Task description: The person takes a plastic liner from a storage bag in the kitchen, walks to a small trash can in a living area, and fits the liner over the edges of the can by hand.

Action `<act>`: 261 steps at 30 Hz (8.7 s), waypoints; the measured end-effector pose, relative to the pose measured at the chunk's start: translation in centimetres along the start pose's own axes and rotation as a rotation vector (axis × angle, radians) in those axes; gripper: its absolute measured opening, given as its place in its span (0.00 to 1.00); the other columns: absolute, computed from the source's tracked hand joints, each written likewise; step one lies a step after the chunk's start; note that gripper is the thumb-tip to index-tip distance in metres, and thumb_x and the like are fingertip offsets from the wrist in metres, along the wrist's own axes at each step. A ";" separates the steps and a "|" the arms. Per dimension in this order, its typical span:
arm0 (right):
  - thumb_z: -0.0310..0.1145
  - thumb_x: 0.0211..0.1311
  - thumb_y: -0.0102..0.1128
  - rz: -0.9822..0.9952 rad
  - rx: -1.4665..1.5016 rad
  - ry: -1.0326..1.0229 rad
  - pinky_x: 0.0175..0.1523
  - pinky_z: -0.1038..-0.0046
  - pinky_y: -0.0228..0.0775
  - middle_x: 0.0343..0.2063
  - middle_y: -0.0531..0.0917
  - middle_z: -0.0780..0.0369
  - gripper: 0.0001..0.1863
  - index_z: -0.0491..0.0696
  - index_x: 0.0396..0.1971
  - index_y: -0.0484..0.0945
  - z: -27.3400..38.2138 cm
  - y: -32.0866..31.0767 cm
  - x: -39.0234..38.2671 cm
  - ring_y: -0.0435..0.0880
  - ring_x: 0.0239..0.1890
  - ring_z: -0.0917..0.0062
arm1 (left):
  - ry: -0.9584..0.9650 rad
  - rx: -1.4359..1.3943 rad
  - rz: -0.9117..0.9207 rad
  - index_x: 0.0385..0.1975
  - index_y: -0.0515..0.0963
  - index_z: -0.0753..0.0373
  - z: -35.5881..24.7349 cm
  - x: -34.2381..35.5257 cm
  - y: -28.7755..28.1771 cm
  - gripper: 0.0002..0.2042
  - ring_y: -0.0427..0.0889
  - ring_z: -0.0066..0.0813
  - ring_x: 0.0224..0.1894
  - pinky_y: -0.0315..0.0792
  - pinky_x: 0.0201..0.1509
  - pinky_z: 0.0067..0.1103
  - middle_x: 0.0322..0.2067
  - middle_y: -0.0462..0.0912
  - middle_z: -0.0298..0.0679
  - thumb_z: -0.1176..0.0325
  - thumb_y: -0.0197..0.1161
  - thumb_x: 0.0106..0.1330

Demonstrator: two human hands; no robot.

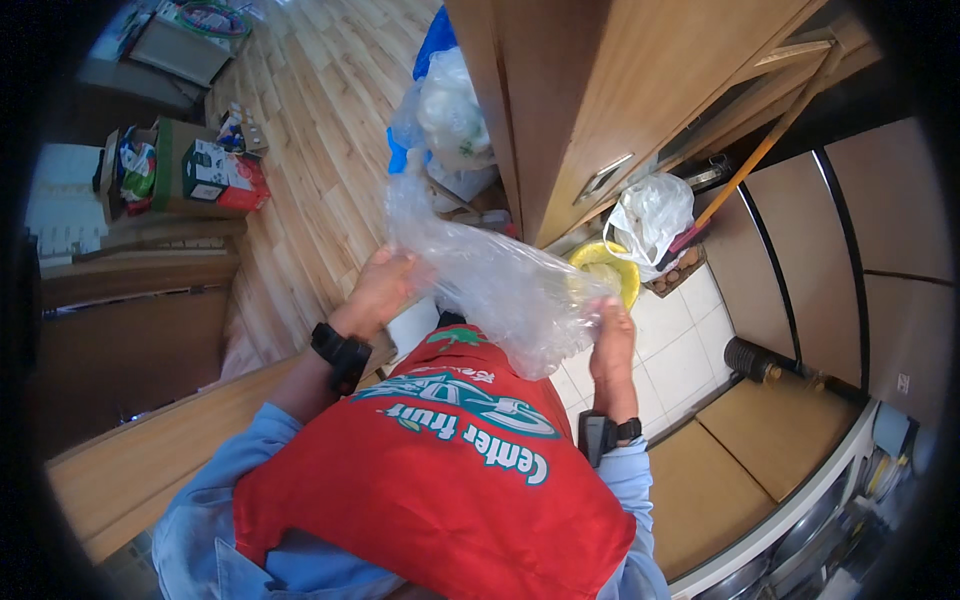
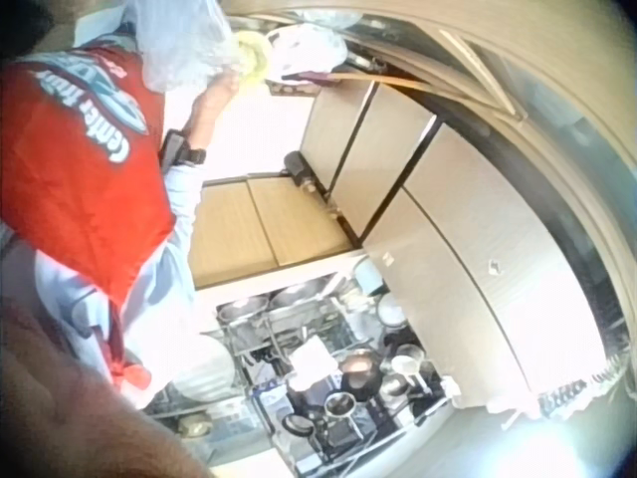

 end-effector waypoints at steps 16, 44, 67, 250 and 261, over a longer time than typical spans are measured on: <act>0.32 0.65 0.48 -0.052 -0.314 0.120 0.27 0.83 0.67 0.19 0.75 0.69 0.06 0.49 0.34 0.74 -5.4 -5.1 1.5 0.72 0.19 0.85 | -0.027 -0.383 0.154 0.50 0.67 0.63 -4.4 -0.1 0.9 0.16 0.73 0.36 0.50 0.67 0.53 0.33 0.49 0.74 0.41 0.63 0.41 0.68; 0.26 0.61 0.47 0.846 0.268 -0.073 0.49 0.76 0.70 0.43 0.76 0.63 0.12 0.47 0.46 0.69 4.9 44.6 2.1 0.75 0.46 0.78 | 0.556 0.426 -0.278 0.48 0.69 0.65 -29.0 -3.4 -25.8 0.17 0.70 0.21 0.49 0.66 0.53 0.19 0.45 0.73 0.33 0.81 0.54 0.58; 0.16 0.55 0.41 1.091 -0.639 -0.076 0.39 0.86 0.57 0.25 0.66 0.72 0.10 0.49 0.24 0.67 -7.9 51.5 -5.3 0.63 0.31 0.88 | 0.016 -0.298 -0.074 0.62 0.53 0.52 -13.8 -3.6 -30.1 0.37 0.67 0.37 0.56 0.65 0.53 0.37 0.56 0.65 0.39 0.42 0.57 0.57; 0.25 0.48 0.58 0.294 -1.497 -0.552 0.65 0.56 0.45 0.61 0.53 0.47 0.39 0.51 0.63 0.54 28.9 178.6 193.5 0.50 0.64 0.49 | -0.247 0.101 -0.414 0.49 0.67 0.64 -149.0 186.0 -68.6 0.17 0.75 0.29 0.47 0.69 0.52 0.27 0.44 0.75 0.38 0.59 0.40 0.71; 0.29 0.53 0.55 0.251 -1.420 0.002 0.64 0.60 0.52 0.61 0.55 0.47 0.36 0.49 0.63 0.52 15.4 172.2 195.4 0.57 0.61 0.50 | -0.205 0.062 -0.469 0.48 0.69 0.64 -147.6 185.1 -66.8 0.16 0.75 0.29 0.44 0.69 0.52 0.26 0.40 0.75 0.37 0.59 0.46 0.70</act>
Point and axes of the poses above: each hand's wrist, its own x-axis towards the middle knuckle, its own y-axis out of the palm, z = x × y, the point moved 10 cm from there along x, towards the middle knuckle
